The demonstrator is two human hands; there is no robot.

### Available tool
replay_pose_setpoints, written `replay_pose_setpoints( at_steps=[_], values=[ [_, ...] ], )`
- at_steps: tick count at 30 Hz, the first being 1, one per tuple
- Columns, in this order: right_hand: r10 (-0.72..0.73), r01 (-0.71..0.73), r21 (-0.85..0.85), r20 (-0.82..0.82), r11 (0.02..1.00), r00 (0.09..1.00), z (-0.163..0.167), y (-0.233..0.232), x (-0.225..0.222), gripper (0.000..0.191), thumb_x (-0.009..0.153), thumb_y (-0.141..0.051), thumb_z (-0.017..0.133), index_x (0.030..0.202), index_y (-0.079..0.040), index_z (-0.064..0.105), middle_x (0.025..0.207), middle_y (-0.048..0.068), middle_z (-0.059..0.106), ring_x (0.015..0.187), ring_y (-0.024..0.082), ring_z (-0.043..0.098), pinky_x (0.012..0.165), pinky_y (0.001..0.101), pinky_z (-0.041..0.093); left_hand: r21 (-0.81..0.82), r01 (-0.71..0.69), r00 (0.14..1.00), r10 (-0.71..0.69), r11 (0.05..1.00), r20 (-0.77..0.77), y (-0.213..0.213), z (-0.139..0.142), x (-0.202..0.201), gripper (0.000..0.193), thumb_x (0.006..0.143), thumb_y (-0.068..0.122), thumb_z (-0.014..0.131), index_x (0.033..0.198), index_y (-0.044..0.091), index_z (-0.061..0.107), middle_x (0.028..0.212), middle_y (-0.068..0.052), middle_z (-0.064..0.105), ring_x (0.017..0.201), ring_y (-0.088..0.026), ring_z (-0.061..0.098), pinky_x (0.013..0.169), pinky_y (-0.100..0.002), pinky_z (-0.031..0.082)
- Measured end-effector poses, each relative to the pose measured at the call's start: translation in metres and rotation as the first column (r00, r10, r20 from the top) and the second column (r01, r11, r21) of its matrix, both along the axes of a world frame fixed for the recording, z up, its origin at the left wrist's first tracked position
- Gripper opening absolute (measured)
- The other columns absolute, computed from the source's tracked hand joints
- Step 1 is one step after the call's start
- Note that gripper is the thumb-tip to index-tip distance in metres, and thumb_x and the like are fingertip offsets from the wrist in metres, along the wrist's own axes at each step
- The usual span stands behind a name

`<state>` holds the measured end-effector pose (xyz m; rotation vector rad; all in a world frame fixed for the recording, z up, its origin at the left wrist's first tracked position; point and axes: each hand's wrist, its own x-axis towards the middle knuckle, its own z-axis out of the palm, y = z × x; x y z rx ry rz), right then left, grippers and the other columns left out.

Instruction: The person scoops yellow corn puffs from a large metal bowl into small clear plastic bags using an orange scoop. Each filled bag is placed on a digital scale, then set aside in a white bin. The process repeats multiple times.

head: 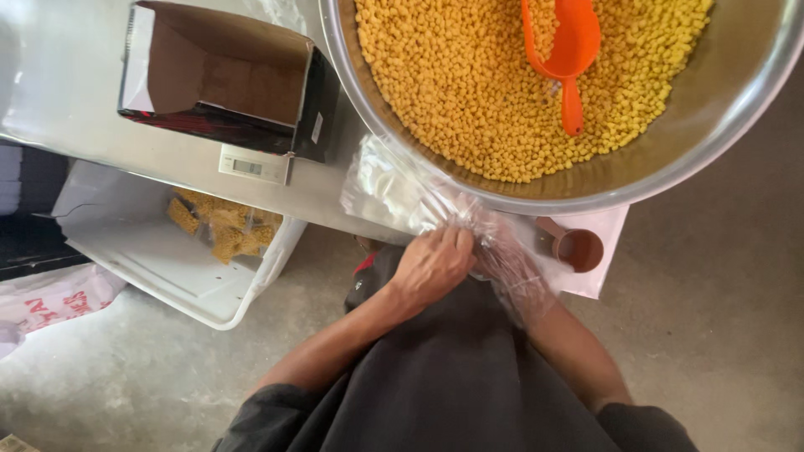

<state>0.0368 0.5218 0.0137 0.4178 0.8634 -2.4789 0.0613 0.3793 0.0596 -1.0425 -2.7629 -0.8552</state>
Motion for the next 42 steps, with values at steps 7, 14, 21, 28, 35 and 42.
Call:
replay_pose_setpoints(
  at_steps=[7,14,21,28,35,42],
  values=[
    [0.277,-0.266,0.193,-0.029,0.944,0.96,0.001,-0.024,-0.037,0.04,0.108,-0.017,0.048,0.142,0.003,0.052,0.137,0.018,0.059,0.124,0.024,0.057,0.107,0.0383,0.047,0.05,-0.104,0.994,0.102,0.993,0.038,-0.002,-0.021,0.006,0.018,0.088,0.013,0.068,0.087,0.004,0.052,0.078,-0.012,0.06,0.074,-0.03,0.065,0.068,-0.043,0.055],
    [0.443,-0.395,0.26,-0.158,0.881,0.883,0.013,-0.04,-0.041,0.034,0.108,-0.018,0.051,0.134,0.003,0.056,0.133,0.016,0.062,0.123,0.022,0.059,0.107,0.0393,0.048,0.029,0.071,0.985,-0.065,0.997,-0.16,-0.033,0.045,0.003,0.045,0.086,0.037,0.075,0.11,0.002,0.058,0.098,-0.013,0.063,0.093,-0.032,0.065,0.085,-0.049,0.053],
    [0.782,-0.514,0.629,-0.264,0.583,0.565,0.072,-0.001,-0.027,0.028,0.107,-0.019,0.054,0.126,0.002,0.06,0.129,0.013,0.065,0.121,0.021,0.061,0.107,0.0403,0.05,-0.475,0.248,0.968,-0.241,0.845,0.077,-0.053,0.095,-0.064,0.096,0.068,0.04,0.086,0.149,0.011,0.043,0.127,-0.011,0.059,0.114,-0.029,0.06,0.097,-0.049,0.048],
    [0.841,-0.298,0.867,-0.217,0.4,0.496,0.135,0.04,-0.055,0.024,0.107,-0.019,0.057,0.117,0.001,0.065,0.124,0.011,0.068,0.12,0.019,0.064,0.108,0.0413,0.051,-0.094,0.204,0.976,-0.195,0.975,0.094,-0.05,0.085,-0.102,0.094,0.066,0.04,0.09,0.138,-0.001,0.044,0.131,-0.02,0.059,0.125,-0.038,0.057,0.106,-0.054,0.044],
    [0.056,0.236,0.875,-0.286,0.423,0.957,0.12,0.099,-0.165,0.026,0.105,-0.026,0.062,0.117,-0.003,0.067,0.119,0.009,0.07,0.114,0.017,0.063,0.105,0.0416,0.05,0.075,-0.031,0.904,-0.004,0.997,0.427,-0.091,0.099,-0.173,0.097,0.064,0.03,0.091,0.142,0.002,0.043,0.13,-0.018,0.062,0.122,-0.037,0.06,0.103,-0.048,0.048],
    [-0.135,-0.34,0.928,0.36,0.15,0.923,0.006,0.131,-0.267,0.03,0.101,-0.028,0.058,0.112,-0.003,0.067,0.091,0.011,0.066,0.077,0.021,0.062,0.071,0.0412,0.052,0.146,0.008,0.459,-0.133,0.989,0.879,-0.102,0.102,-0.212,0.1,0.063,0.038,0.09,0.145,0.008,0.042,0.128,-0.012,0.068,0.12,-0.028,0.067,0.105,-0.041,0.052]
  ],
)
